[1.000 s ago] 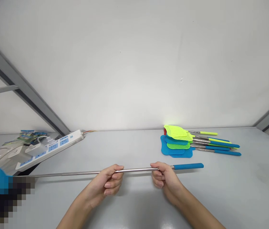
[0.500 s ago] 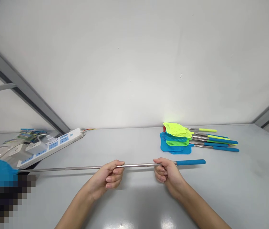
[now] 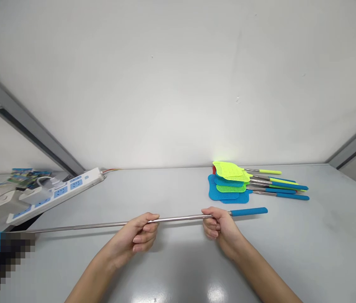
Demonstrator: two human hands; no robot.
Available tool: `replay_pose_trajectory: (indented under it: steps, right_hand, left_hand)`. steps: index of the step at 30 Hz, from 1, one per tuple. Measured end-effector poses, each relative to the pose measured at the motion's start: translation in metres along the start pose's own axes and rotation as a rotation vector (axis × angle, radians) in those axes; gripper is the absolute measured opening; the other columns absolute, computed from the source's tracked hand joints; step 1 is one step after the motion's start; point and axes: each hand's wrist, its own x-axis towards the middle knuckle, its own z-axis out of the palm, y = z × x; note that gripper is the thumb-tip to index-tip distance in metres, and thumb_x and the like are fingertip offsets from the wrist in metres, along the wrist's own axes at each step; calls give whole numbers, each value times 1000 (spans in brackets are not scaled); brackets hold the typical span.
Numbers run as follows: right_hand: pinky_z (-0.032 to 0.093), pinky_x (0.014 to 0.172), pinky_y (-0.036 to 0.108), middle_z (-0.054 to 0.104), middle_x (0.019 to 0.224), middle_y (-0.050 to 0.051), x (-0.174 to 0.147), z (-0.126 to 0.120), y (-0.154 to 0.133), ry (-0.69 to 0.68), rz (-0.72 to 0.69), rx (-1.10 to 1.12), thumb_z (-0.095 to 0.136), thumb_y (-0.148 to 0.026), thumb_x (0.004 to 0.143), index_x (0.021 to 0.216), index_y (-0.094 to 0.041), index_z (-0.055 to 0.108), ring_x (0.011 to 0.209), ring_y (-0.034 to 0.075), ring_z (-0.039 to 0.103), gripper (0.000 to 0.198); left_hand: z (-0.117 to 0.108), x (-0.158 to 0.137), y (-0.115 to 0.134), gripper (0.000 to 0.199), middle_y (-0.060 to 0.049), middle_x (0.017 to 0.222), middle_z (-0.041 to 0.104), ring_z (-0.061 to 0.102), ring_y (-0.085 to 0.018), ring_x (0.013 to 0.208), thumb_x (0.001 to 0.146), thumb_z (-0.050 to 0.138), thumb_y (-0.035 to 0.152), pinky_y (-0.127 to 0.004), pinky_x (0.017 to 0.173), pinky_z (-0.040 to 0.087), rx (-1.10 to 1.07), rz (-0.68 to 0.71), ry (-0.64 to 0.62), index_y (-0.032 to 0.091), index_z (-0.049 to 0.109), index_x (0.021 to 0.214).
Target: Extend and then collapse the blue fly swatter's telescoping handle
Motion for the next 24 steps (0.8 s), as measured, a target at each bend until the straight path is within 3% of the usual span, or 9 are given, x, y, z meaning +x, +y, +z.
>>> replay_pose_trajectory:
  steps: [5,11,24]
  right_hand:
    - [16,37,24,13,38,-8,0,-5,-3,28,36,40,46,-22,67,40,-20,22,31,6,18,36]
    - [16,36,23,15,40,-9,2,-13,-4,15,-37,53,48,-18,65,46,-19,27,32,5,19,28]
    - [15,34,23,16,37,-8,7,-26,-16,36,27,46,47,-19,65,43,-19,24,29,5,17,32]
  left_hand:
    - [1,0,0,33,9,38,17,14,-5,35,74,39,37,-21,41,14,-2,-1,5,19,27,51]
    - [1,-1,3,33,9,37,17,14,-5,35,74,40,36,-21,40,14,-4,-2,17,19,26,50]
    - [-2,-2,5,32,9,38,16,14,-4,35,74,40,37,-20,40,14,-11,8,19,18,28,51]
